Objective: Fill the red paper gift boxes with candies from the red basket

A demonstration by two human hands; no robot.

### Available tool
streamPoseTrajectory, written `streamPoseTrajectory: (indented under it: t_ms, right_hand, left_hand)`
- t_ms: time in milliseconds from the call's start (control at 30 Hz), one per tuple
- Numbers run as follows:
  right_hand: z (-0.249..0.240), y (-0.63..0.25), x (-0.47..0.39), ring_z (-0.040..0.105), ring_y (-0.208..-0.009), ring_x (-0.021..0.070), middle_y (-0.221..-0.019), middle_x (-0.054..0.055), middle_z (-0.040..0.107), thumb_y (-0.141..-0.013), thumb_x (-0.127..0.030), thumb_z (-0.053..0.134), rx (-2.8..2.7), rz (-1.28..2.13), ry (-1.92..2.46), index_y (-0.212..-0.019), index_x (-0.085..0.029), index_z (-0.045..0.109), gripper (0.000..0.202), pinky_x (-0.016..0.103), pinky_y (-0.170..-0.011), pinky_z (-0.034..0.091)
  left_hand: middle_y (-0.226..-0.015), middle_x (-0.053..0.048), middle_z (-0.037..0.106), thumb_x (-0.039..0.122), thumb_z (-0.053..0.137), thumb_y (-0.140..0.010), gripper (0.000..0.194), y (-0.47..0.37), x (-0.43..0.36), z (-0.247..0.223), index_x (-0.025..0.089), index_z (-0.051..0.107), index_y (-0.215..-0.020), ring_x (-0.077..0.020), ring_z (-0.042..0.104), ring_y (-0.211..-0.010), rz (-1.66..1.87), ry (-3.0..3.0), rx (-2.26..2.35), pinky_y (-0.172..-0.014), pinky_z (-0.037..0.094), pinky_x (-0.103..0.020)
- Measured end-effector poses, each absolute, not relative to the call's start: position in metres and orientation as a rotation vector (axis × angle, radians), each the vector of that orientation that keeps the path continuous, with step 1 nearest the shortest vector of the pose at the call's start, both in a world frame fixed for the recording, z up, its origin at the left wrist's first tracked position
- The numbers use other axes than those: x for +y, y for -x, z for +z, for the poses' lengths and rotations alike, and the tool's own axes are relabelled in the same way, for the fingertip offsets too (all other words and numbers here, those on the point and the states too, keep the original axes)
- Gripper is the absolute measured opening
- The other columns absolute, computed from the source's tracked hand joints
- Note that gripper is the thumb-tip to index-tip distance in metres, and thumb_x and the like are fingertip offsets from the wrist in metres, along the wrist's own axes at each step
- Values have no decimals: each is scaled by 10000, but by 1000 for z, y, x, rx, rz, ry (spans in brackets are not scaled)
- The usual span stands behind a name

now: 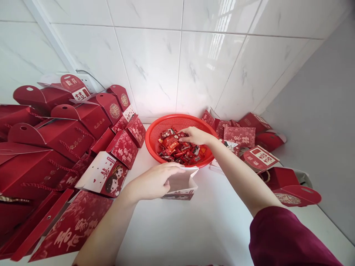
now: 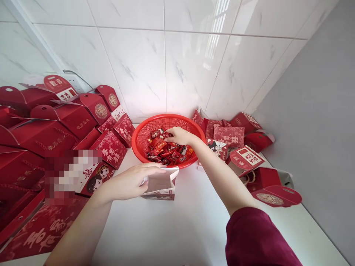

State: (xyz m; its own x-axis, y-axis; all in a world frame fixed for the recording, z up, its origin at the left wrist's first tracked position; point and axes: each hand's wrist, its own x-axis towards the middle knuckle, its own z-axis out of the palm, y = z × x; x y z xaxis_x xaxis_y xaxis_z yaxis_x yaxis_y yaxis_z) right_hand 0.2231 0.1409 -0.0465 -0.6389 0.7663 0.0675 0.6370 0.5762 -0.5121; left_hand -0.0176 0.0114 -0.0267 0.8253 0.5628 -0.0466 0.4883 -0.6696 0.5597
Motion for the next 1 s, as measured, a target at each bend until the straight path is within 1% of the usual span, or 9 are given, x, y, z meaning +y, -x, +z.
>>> streamPoseTrajectory:
  t_ms: [67, 167, 267, 333, 367, 500, 667, 800, 1000]
  right_hand:
    - [-49, -226, 131, 639, -740, 168, -871, 38, 719, -937, -405, 490, -2438, 794, 1100, -1047, -130, 690, 358, 262, -674, 479]
    - [-51, -229, 115, 637, -670, 164, -841, 40, 720, -902, -472, 549, -2208, 1157, 1010, -1049, -122, 686, 404, 263, -598, 503]
    - [-50, -228, 98, 668, -783, 185, -918, 60, 727, -869, -449, 622, -2011, 1380, 881, -1073, -124, 679, 389, 282, -680, 546]
    - [-48, -226, 86, 673, -891, 202, -982, 70, 720, -864, -421, 647, -1912, 1428, 804, -1076, -128, 670, 362, 301, -768, 558]
    - [-46, -226, 79, 673, -908, 207, -990, 70, 716, -864, -420, 652, -1858, 1433, 801, -1077, -135, 659, 356, 305, -764, 567]
    - [-36, -223, 51, 683, -852, 202, -979, 52, 700, -874, -445, 640, -1675, 1368, 852, -1129, -197, 586, 360, 273, -602, 581]
    - [-21, -218, 13, 675, -850, 169, -966, 31, 700, -885, -378, 654, -1950, 1112, 773, -1181, -216, 583, 345, 276, -739, 556]
    - [-15, -213, -8, 675, -914, 187, -1056, 37, 709, -944, -302, 558, -2418, 936, 835, -1200, -263, 605, 263, 290, -806, 516]
    - [-21, -209, -16, 686, -920, 229, -1100, 43, 713, -956, -330, 510, -2572, 740, 1171, -1216, -291, 596, 277, 312, -760, 500]
  left_hand:
    - [-1428, 21, 517, -30, 412, -719, 753, 18, 12, -27, 296, 493, -1393, -179, 467, -1326, 190, -2437, 762, -1113, 387, -313]
    - [-1429, 13, 517, -41, 415, -705, 773, 17, 12, -26, 297, 490, -1396, -184, 486, -1309, 205, -2432, 753, -1090, 411, -306]
    - [-1426, 21, 520, -45, 410, -708, 785, 16, 12, -25, 314, 479, -1402, -184, 496, -1299, 199, -2433, 761, -1076, 424, -309]
    - [-1426, 28, 520, -45, 414, -711, 789, 16, 12, -24, 323, 470, -1407, -183, 493, -1302, 200, -2441, 767, -1084, 418, -314]
    - [-1427, 30, 519, -46, 417, -710, 794, 16, 12, -25, 327, 464, -1410, -183, 491, -1303, 203, -2447, 766, -1083, 418, -314]
    - [-1416, 18, 530, -51, 427, -707, 795, 16, 13, -27, 316, 461, -1412, -181, 502, -1292, 216, -2459, 753, -1063, 431, -297]
    - [-1356, -17, 581, -33, 444, -720, 667, 15, 15, -27, 261, 563, -1308, -200, 568, -1211, 240, -2446, 785, -1023, 450, -294]
    - [-1287, -30, 626, 42, 494, -763, 495, 15, 17, -24, 222, 605, -1211, -209, 610, -1134, 234, -2394, 796, -961, 482, -288]
    - [-1327, -51, 597, 19, 488, -721, 563, 17, 21, -25, 202, 580, -1246, -212, 572, -1204, 173, -2433, 762, -1006, 462, -308]
